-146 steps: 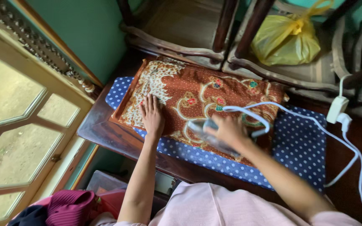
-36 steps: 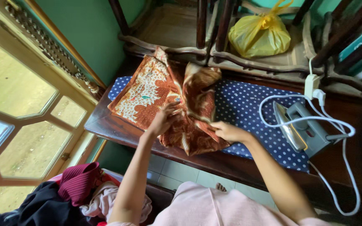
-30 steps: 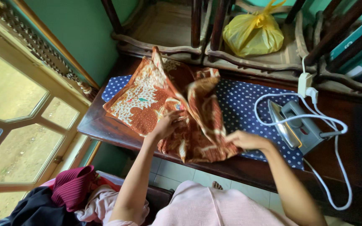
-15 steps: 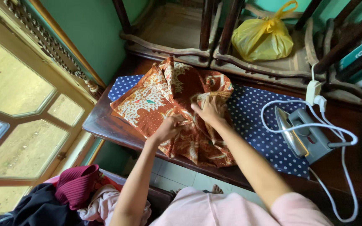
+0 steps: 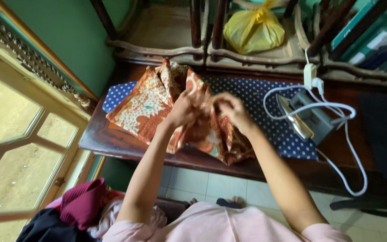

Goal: The person irons a patterned piece of fabric on a blue polka-dotted ironing board. They repeatedly smooth the fabric with their hands, use an iron to press it, and fold the fabric into a smaller rectangle.

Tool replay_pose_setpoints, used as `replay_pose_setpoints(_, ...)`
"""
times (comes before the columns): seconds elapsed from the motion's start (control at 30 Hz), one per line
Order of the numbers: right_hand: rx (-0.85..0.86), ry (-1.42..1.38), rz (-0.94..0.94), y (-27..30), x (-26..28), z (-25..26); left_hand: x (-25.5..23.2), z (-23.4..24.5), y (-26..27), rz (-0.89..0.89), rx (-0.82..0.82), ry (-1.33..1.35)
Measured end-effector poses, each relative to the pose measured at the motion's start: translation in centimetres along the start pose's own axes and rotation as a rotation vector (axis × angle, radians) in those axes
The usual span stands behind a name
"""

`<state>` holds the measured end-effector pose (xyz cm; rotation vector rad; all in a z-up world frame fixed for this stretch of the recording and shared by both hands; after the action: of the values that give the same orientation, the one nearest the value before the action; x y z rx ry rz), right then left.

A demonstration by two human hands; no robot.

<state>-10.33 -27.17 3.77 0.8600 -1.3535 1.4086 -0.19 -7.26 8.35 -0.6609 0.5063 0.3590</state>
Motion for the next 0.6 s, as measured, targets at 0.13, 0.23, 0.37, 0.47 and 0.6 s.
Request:
replay_pose_setpoints(0.13,0.027,0.147,0.064,3.2,-4.1,0.0,-3.3,-1.0,0.6,0.349,-0.061,0.458)
replay_pose_setpoints(0.23,0.061,0.46,-0.094,5.5,-10.8,-1.3,-5.2,-2.4,1.0,0.14,-0.111,0.266)
replay_pose_setpoints(0.37,0.185,0.213,-0.216,9.7,-10.8,2.2,-6.9,-5.0,1.1,0.008,-0.249,0.169)
replay_pose_setpoints(0.47,0.32,0.295,-0.11,13.2,-5.1,7.3,-9.6,-6.0,1.6,0.251,-0.267,0.582)
replay_pose_setpoints(0.6,0.499,0.575,-0.415,18.1,3.7,14.3,-13.4,-7.4,2.7,0.247,-0.287,0.545)
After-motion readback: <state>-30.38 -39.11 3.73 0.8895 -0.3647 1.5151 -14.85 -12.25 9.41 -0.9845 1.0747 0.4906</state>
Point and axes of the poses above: each hand's wrist, its own y-axis away from the middle knuckle, its own z-axis out of the back of the hand, x = y × z, the point moved 1 cm from there along -y, towards the middle knuckle, and after that the axes turned 5 degrees about y, right-handed, at the moved point
